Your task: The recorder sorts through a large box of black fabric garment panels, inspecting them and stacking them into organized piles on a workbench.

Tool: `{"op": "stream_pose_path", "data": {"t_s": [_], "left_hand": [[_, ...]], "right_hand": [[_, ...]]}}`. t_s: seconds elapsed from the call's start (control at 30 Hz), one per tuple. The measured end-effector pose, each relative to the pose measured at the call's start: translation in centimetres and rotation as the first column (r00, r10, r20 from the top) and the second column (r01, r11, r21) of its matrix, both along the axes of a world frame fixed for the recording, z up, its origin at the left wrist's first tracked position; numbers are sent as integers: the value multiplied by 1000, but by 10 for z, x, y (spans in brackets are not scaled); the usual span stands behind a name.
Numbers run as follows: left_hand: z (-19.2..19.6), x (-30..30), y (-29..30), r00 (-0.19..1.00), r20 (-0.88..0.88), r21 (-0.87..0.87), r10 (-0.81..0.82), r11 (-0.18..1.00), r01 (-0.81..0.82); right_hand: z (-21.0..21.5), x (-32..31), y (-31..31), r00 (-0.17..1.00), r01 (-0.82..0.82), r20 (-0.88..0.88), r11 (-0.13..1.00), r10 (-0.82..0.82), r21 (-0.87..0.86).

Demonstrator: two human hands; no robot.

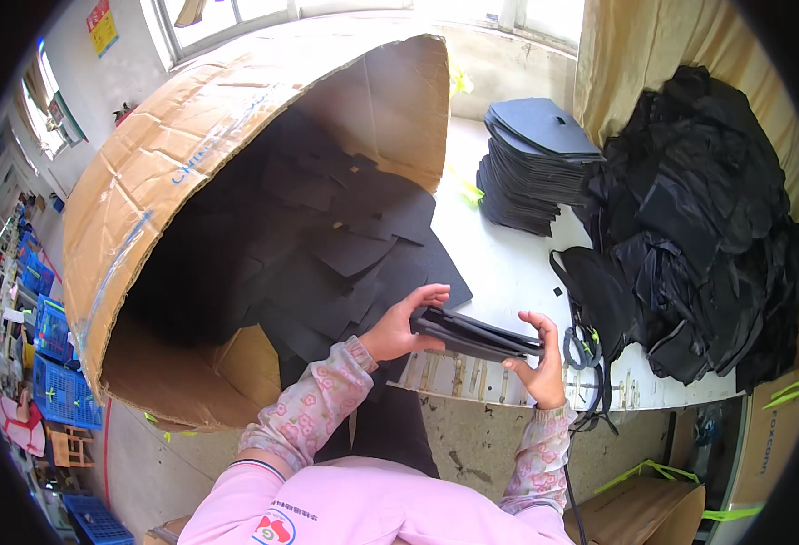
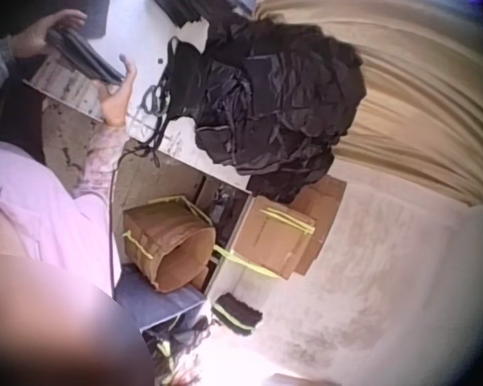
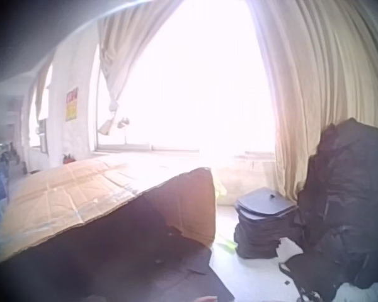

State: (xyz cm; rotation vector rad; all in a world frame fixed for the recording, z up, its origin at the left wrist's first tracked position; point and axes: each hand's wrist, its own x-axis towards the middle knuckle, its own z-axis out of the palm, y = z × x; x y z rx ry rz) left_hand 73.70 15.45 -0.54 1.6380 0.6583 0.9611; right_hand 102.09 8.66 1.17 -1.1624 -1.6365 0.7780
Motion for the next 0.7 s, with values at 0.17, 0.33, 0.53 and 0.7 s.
{"op": "stream_pose_path", "data": {"t_s": [0.17,0.33,0.53,0.7], "left_hand": [[-20,16,-8,997,8,-63,82,995,-82],[-18,39,-9,973,-85,121,216,971,-205],[7,27,-19,964,-11,153,264,953,-260],[-3,-36,-23,623,216,-272,752,659,-701]], "right_hand": [[25,-10,-10,990,81,117,997,-83,16],[98,-40,-31,803,67,559,964,-206,259],[101,-13,-21,794,173,533,949,-294,265],[36,51,15,843,415,-383,910,-378,15]]}}
